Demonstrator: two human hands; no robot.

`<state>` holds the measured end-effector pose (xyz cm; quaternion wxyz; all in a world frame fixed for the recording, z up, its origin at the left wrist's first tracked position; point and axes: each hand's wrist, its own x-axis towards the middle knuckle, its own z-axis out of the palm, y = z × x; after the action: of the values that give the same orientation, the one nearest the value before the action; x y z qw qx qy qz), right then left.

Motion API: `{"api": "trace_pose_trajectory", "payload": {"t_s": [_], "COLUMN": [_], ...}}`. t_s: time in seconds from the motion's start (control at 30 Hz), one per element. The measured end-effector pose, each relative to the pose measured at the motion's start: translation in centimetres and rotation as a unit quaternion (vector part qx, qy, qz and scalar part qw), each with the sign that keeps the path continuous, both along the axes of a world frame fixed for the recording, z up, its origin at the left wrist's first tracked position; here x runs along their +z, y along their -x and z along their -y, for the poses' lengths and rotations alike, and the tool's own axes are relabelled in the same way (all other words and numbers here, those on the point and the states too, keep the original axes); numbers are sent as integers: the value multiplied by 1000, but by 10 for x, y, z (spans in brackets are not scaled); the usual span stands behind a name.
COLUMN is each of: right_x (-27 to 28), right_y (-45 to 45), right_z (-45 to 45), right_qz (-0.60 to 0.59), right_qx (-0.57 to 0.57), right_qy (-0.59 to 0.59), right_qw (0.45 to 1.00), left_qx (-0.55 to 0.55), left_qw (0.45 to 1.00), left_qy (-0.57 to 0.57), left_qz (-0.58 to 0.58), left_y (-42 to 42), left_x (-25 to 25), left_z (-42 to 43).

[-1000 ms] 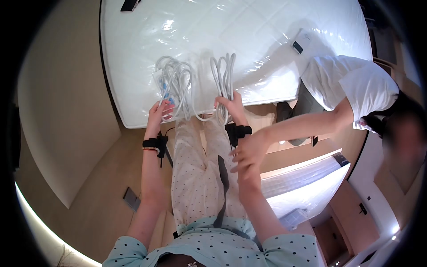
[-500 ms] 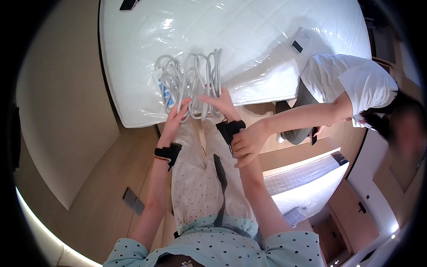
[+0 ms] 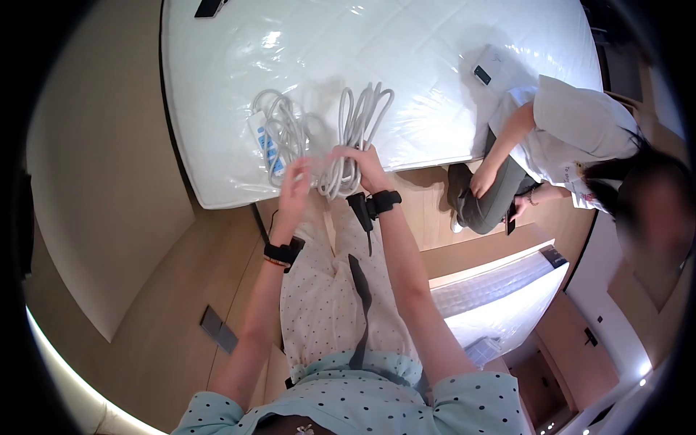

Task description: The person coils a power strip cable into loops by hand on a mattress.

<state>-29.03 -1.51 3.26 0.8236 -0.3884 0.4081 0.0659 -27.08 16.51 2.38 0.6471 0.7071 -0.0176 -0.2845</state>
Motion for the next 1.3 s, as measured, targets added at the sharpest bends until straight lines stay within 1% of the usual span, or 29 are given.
{"api": "trace_pose_trajectory", "payload": {"t_s": [0.03, 0.1, 0.17, 0.2, 0.27, 0.3, 0.37, 0.4, 0.43, 0.5, 0.6, 0.63, 0.7, 0.73, 0.77, 0.8, 0.87, 0.9, 1.0, 1.03, 1.1, 1.13, 1.17, 1.27, 1.3], "right_x": [1, 0, 3, 5, 8, 10, 23, 27, 31, 31, 25, 26, 29, 32, 35, 33, 23, 20, 13, 10, 4, 9, 15, 19, 21], "right_y": [2, 6, 10, 12, 17, 18, 17, 18, 20, 24, 25, 24, 20, 17, 15, 15, 17, 17, 22, 26, 26, 22, 18, 9, 8], "right_z": [4, 10, 8, 8, 8, 8, 9, 11, 14, 19, 21, 17, 12, 10, 8, 9, 11, 13, 17, 24, 17, 10, 5, -8, -6], "right_qz": [23, 60, 79, 88, 103, 111, 119, 86, 52, -34, -33, -10, 21, 37, 48, 28, -12, -41, -52, -60, -47, -40, -39, -12, -26], "right_qx": [-10, -21, -39, -50, -40, -35, -22, 5, 32, 67, 75, 58, 31, 17, 11, 9, 4, -3, -34, 41, 90, 114, 140, 77, 85], "right_qy": [-32, -85, -123, -141, -152, -160, -159, -90, -20, 107, 121, 97, -5, -55, -39, 24, 148, 182, 257, 272, 272, 273, 232, 162, 160], "right_qw": [999, 994, 988, 985, 982, 980, 980, 992, 998, 991, 989, 994, 999, 998, 998, 999, 989, 983, 964, 959, 957, 954, 962, 984, 983], "left_qx": [21, 65, -47, -104, -202, -250, -166, -122, -56, 77, 87, 62, 11, 21, 31, 41, 76, 93, 98, 64, -4, -1, 2, 34, 50], "left_qw": [996, 966, 965, 959, 952, 943, 940, 928, 937, 929, 842, 828, 798, 812, 826, 839, 894, 915, 945, 958, 976, 971, 963, 940, 931], "left_qy": [-78, -234, -241, -242, -189, -163, -81, -39, 33, 173, 276, 295, 334, 317, 301, 284, 172, 114, 78, 64, 36, 70, 104, 178, 196], "left_qz": [-28, -84, -96, -101, -134, -149, -285, -350, -342, -317, -456, -472, -501, -489, -476, -462, -407, -376, -300, -272, -213, -230, -248, -290, -304], "left_y": [-2, -1, 8, 7, 4, -1, -15, -20, -21, -18, -14, -10, -5, -6, -7, -9, -14, -18, -27, -28, -25, -18, -10, -2, -2], "left_x": [-18, -55, -84, -86, -88, -82, -61, -51, -43, -29, -16, -20, -23, -22, -20, -16, -12, -9, 4, 9, 17, 4, -17, -10, -3], "left_z": [-6, -14, -11, -5, 4, 8, 17, 21, 24, 29, 27, 26, 27, 29, 31, 32, 28, 26, 24, 27, 37, 40, 45, 60, 60]}}
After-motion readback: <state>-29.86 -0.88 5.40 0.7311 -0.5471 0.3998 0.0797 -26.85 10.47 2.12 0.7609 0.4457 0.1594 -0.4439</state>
